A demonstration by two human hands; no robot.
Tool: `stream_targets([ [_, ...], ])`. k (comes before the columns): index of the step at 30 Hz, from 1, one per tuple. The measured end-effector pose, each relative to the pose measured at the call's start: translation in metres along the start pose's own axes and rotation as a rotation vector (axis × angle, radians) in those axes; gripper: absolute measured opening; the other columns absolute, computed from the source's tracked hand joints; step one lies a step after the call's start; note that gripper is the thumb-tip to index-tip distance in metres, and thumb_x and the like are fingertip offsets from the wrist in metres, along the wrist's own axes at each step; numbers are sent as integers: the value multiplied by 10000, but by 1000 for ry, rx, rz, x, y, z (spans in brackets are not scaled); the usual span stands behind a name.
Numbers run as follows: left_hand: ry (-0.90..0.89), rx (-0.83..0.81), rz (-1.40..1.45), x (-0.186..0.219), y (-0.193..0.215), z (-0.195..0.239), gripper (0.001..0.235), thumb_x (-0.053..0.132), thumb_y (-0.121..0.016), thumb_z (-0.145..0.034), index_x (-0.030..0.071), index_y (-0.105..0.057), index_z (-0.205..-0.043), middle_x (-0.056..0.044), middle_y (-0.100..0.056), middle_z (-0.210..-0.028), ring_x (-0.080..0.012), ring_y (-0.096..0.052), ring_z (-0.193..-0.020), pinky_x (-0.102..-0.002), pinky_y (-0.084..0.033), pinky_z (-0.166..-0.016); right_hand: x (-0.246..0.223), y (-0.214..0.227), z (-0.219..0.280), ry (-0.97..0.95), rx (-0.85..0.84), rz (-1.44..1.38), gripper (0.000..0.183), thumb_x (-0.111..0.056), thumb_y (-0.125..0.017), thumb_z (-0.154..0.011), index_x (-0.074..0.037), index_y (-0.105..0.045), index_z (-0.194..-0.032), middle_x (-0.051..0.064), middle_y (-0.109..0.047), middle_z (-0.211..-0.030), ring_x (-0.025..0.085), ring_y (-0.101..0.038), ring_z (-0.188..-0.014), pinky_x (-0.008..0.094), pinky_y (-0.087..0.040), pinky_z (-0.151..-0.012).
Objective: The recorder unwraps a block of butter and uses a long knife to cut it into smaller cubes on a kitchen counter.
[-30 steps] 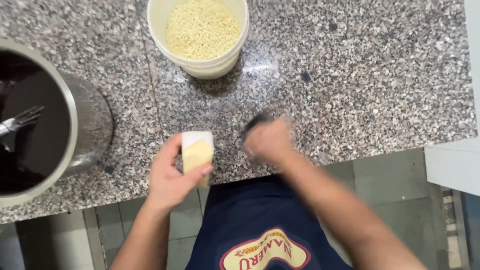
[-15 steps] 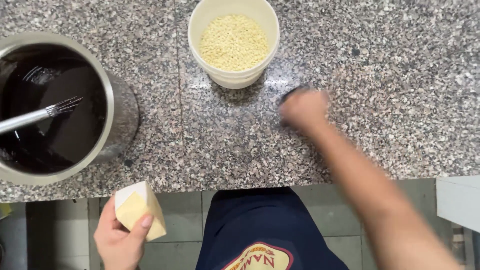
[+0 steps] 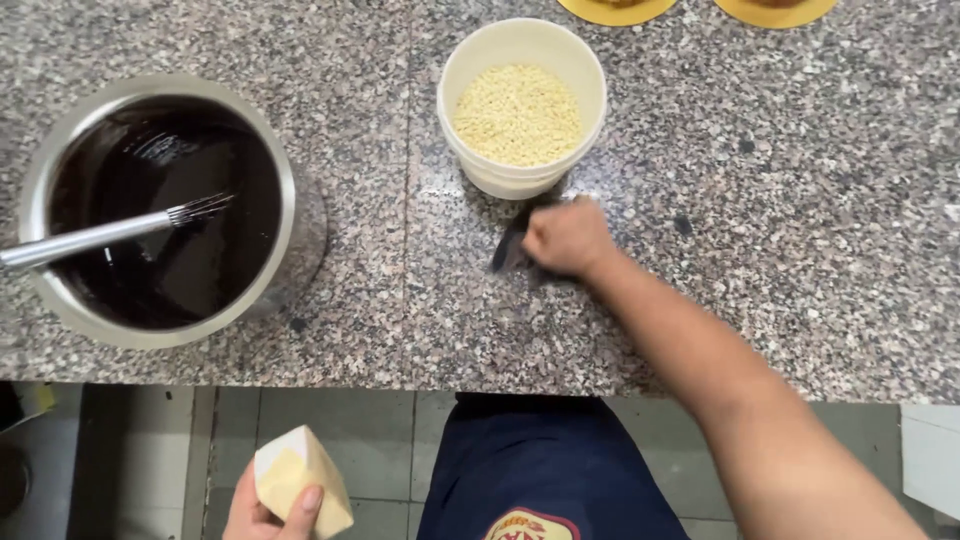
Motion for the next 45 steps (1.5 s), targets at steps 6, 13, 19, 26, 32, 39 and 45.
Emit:
stream_targets([
  [6,56,35,-4,1,-16,15,693,82,-772,-797,-57,-521,-1428,-162,-729,-1157,-209,-717,-1047,-370,-557,-941,-4,2,-23,-100,-125,25,317,-405,-592,-856,-167,-714,-684,80,-724,-706,305,-687,-649,501,-490,-747],
  [13,-25,-116,147,80,-115,-24,697,-27,-762,-792,-72,-511,-1441,-149,-703,-1220,-187,-677,-1094,-349,-537,-953,-143,25,140,326,50,-283,262,-327,-719,-733,-152,-613,-570,67,-604,-577,274,-602,-603,449,-435,-715],
  [19,-80,-165,130,86,-122,-43,699,-28,-761,-783,-70,-514,-1436,-152,-705,-1209,-189,-686,-1082,-352,-540,-953,135,48,222,-702,-257,145,373,-411,-596,-878,-98,-730,-728,129,-730,-681,283,-739,-623,398,-598,-688],
  [26,-103,-127,147,83,-118,-42,645,-16,-743,-806,-75,-544,-1417,-166,-720,-1191,-196,-704,-1055,-358,-550,-950,322,88,229,-1118,90,227,383,-421,-533,-902,-138,-777,-988,191,-748,-941,417,-705,-872,504,-529,-782],
  [32,-129,-234,131,127,-167,-46,639,19,-762,-811,-61,-541,-1405,-143,-710,-1191,-172,-690,-1062,-340,-544,-942,107,44,80,-961,-24,-315,378,-410,-528,-928,-147,-758,-785,49,-768,-804,259,-718,-775,365,-493,-853],
  [39,-123,-438,77,153,-231,-51,606,34,-782,-815,-41,-563,-1375,-93,-712,-1162,-133,-683,-1028,-296,-545,-898,-83,6,141,129,-86,-89,200,-341,-720,-756,-225,-659,-605,19,-639,-577,224,-627,-552,492,-462,-700],
  [45,-131,-445,52,138,-220,-58,612,36,-778,-821,-38,-558,-1388,-89,-711,-1166,-135,-680,-1031,-299,-547,-907,251,94,296,-1012,7,79,287,-438,-654,-872,-184,-785,-839,74,-740,-753,281,-689,-642,407,-529,-621],
])
Point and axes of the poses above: each hand's wrist, its own z-axis away from the middle knuckle, its own y-axis out of the back of the hand, x = y × z, the point moved 10 cm from there along -z, towards the middle knuckle
